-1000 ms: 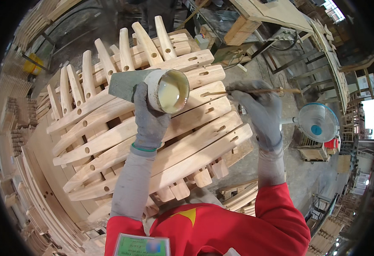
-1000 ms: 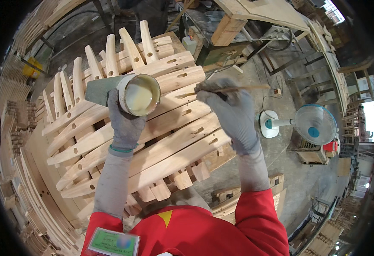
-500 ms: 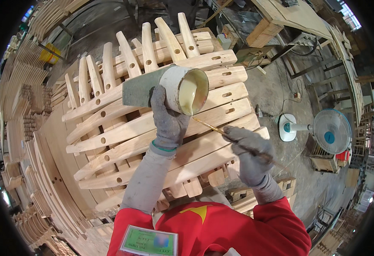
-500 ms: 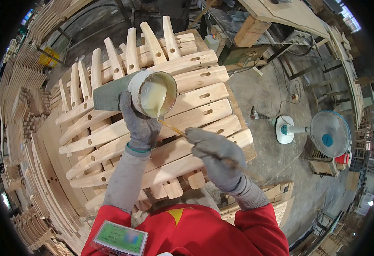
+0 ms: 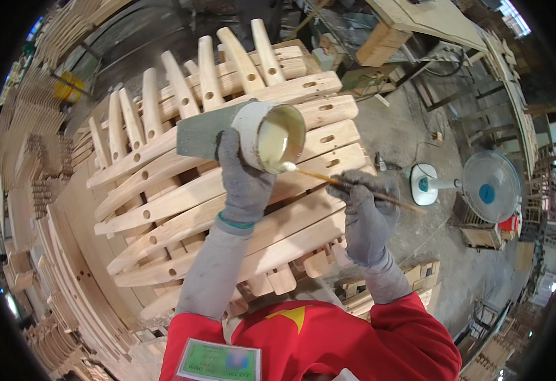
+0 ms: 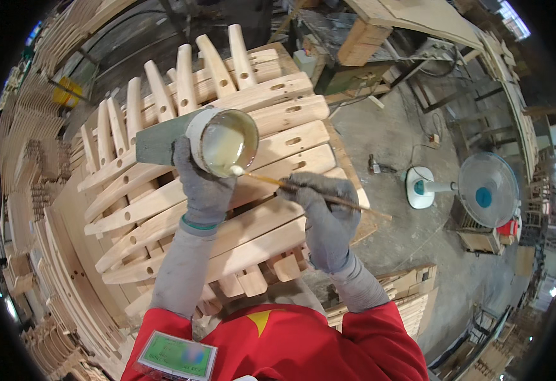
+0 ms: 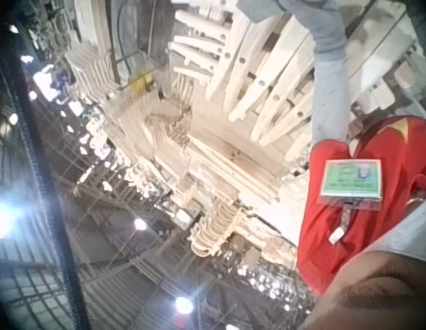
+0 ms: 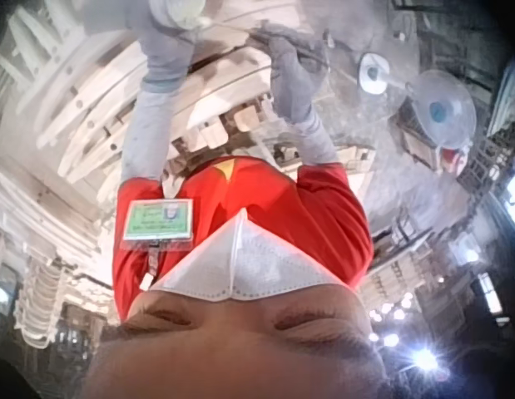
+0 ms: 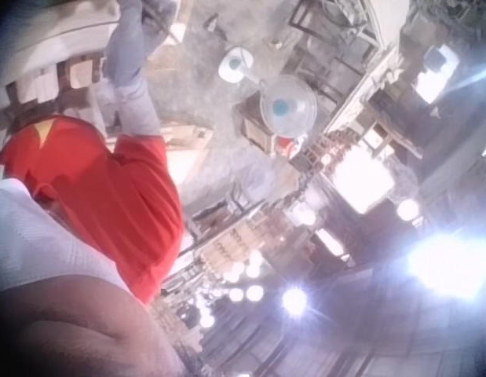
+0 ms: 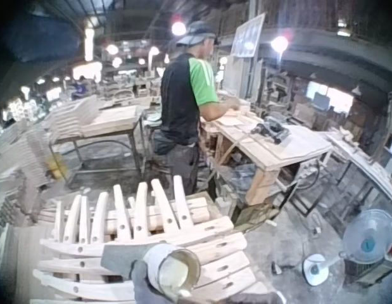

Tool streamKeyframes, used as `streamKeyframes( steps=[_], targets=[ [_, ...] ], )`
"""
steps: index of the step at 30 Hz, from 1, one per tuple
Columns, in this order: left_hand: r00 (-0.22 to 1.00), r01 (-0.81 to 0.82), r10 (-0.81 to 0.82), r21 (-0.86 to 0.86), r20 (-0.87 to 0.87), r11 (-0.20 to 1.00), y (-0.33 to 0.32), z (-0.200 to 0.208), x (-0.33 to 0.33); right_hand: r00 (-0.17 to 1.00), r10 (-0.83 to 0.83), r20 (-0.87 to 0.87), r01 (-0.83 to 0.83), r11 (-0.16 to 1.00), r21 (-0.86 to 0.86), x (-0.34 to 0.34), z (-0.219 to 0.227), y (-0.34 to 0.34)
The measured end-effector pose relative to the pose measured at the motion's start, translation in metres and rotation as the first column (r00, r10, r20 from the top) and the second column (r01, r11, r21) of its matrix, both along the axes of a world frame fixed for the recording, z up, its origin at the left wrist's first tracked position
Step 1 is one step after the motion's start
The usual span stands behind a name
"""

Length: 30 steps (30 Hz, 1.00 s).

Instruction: The person arranges curved wooden chair parts on a workbench, then uses a brush to apply glue from a small container into the holes of the parts. They repeatedly pick up, align, and glue the parts in a batch.

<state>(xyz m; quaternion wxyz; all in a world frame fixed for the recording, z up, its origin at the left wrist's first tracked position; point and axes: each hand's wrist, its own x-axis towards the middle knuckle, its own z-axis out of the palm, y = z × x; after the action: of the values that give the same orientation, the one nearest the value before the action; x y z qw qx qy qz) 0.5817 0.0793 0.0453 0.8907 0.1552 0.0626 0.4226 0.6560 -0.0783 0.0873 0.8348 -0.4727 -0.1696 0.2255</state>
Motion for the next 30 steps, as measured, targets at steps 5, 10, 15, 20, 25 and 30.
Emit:
streamKeyframes(
  steps=[5,10,15,20,25,30],
  targets=[
    [0.993,0.107,-0.110,-0.093,-0.036,0.990,0.005,-0.003,0.007,1.000,-0.019,-0.016,0.015,0.977,-0.214,0.054,0.020,-0.017],
    [0.959,0.124,-0.145,-0.098,-0.245,0.987,0.011,-0.002,0.012,0.984,0.013,0.176,0.062,0.909,-0.412,0.081,0.003,-0.023],
    [0.959,0.126,-0.137,-0.059,-0.248,0.990,0.012,-0.002,0.010,0.986,0.046,0.161,0.043,0.860,-0.509,0.080,-0.005,-0.011],
    [0.950,0.105,-0.118,-0.061,-0.289,0.993,0.011,-0.003,0.012,0.960,0.060,0.273,0.081,0.875,-0.478,0.071,0.007,-0.003],
    [0.955,0.138,-0.157,-0.092,-0.252,0.986,0.011,-0.002,0.011,0.846,0.323,0.423,0.119,0.660,-0.742,0.072,0.019,0.010],
    [0.943,0.140,-0.169,-0.119,-0.285,0.983,0.011,0.000,0.010,0.605,0.566,0.560,0.154,0.607,-0.780,0.063,0.035,0.018]
  ],
)
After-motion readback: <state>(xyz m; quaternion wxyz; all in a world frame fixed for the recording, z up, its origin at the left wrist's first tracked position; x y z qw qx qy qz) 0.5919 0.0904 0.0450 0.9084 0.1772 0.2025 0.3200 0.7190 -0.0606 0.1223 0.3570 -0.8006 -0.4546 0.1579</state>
